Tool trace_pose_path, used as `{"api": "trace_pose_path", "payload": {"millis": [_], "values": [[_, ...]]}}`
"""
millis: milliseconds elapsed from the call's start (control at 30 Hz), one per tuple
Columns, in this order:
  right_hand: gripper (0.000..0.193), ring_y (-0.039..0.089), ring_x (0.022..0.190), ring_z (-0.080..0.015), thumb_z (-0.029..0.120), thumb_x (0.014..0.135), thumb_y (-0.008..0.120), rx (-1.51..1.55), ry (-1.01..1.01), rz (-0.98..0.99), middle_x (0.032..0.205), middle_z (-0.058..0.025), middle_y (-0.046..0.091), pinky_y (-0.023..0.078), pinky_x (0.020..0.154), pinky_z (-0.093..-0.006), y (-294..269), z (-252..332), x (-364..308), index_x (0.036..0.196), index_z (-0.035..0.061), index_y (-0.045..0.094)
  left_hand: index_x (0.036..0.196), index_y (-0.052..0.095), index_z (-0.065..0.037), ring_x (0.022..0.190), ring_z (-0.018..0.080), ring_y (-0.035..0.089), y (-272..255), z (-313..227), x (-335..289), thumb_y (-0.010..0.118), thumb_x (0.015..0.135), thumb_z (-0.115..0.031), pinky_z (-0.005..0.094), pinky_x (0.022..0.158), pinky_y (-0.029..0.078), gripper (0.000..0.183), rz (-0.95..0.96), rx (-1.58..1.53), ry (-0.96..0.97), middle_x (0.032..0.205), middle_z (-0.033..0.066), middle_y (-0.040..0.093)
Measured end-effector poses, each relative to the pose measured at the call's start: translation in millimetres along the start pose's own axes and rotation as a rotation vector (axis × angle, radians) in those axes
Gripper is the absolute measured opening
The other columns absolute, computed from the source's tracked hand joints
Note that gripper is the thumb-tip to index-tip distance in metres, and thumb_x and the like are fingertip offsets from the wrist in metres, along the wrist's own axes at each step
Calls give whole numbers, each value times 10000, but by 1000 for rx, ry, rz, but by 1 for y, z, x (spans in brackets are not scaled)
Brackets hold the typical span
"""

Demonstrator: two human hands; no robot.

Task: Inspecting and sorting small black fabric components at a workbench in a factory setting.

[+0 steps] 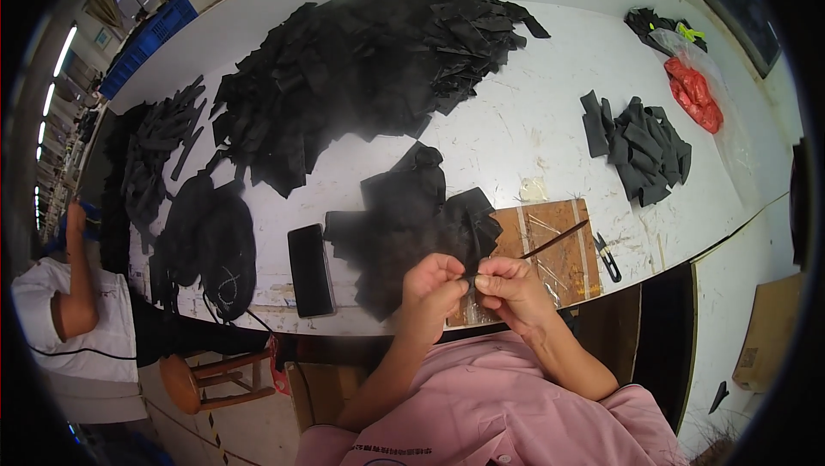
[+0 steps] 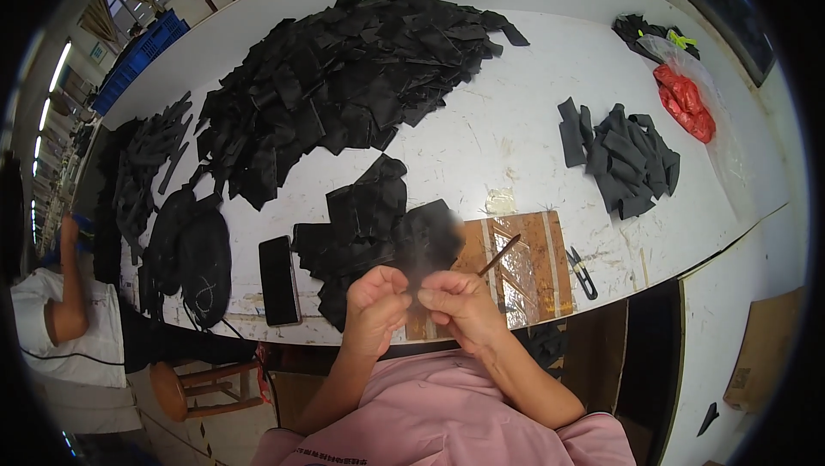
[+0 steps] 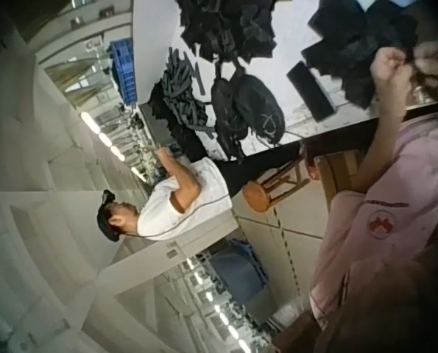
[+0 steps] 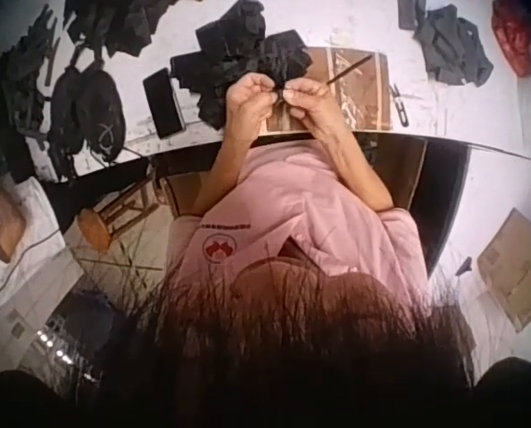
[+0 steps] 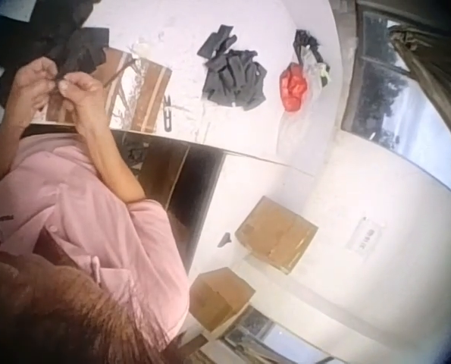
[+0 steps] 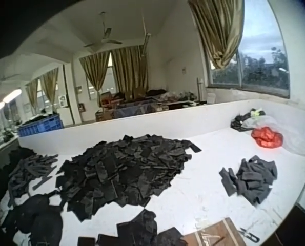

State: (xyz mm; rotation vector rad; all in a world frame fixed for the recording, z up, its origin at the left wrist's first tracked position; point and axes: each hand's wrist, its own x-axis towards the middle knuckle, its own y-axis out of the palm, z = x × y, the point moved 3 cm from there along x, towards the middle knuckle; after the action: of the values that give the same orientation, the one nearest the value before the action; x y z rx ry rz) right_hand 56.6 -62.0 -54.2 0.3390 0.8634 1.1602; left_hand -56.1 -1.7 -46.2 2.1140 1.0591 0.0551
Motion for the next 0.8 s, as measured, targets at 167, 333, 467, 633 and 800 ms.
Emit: {"api": "trace_pose_path", "payload": {"millis": [167, 333, 467, 633, 800], "values": [[135, 399, 578, -60, 165, 812, 558, 116, 54, 182, 645, 24, 450, 327, 502, -188, 11, -3, -1, 731, 73, 500, 853, 529, 33, 498, 15, 420, 17, -8, -5, 478, 677, 107, 159, 432, 321, 198, -389, 919, 737, 660, 17, 539], [155, 424, 587, -71, 183, 828, 539, -87, -99, 48, 644, 12, 466, 341, 531, -191, -2, -3, -3, 736, 62, 514, 887, 484, 14, 405, 37, 397, 11, 2, -1, 457, 712, 122, 175, 369, 306, 207, -190, 184, 234, 721, 77, 574], [162, 451, 649, -81, 184, 830, 539, -24, -149, 151, 717, -4, 500, 353, 620, -196, 6, 9, -17, 751, 43, 531, 958, 437, 32, 391, 34, 377, 32, 5, -17, 443, 727, 123, 184, 342, 291, 248, 338, -544, -128, 785, 131, 573], [114, 467, 783, -104, 143, 821, 546, -101, -367, 224, 909, -39, 489, 373, 703, -227, 2, 23, -28, 792, 34, 531, 1132, 424, 10, 508, 29, 443, 56, -19, -25, 532, 757, 78, 162, 418, 335, 396, 246, 276, 18, 779, 66, 519], [73, 495, 713, -166, 63, 794, 532, -727, -779, -33, 794, -81, 517, 407, 647, -258, 8, 58, -52, 750, 7, 517, 966, 520, 36, 613, 65, 515, 74, -9, -20, 527, 790, 28, 169, 505, 416, 177, 101, 740, 589, 843, 61, 544]]}}
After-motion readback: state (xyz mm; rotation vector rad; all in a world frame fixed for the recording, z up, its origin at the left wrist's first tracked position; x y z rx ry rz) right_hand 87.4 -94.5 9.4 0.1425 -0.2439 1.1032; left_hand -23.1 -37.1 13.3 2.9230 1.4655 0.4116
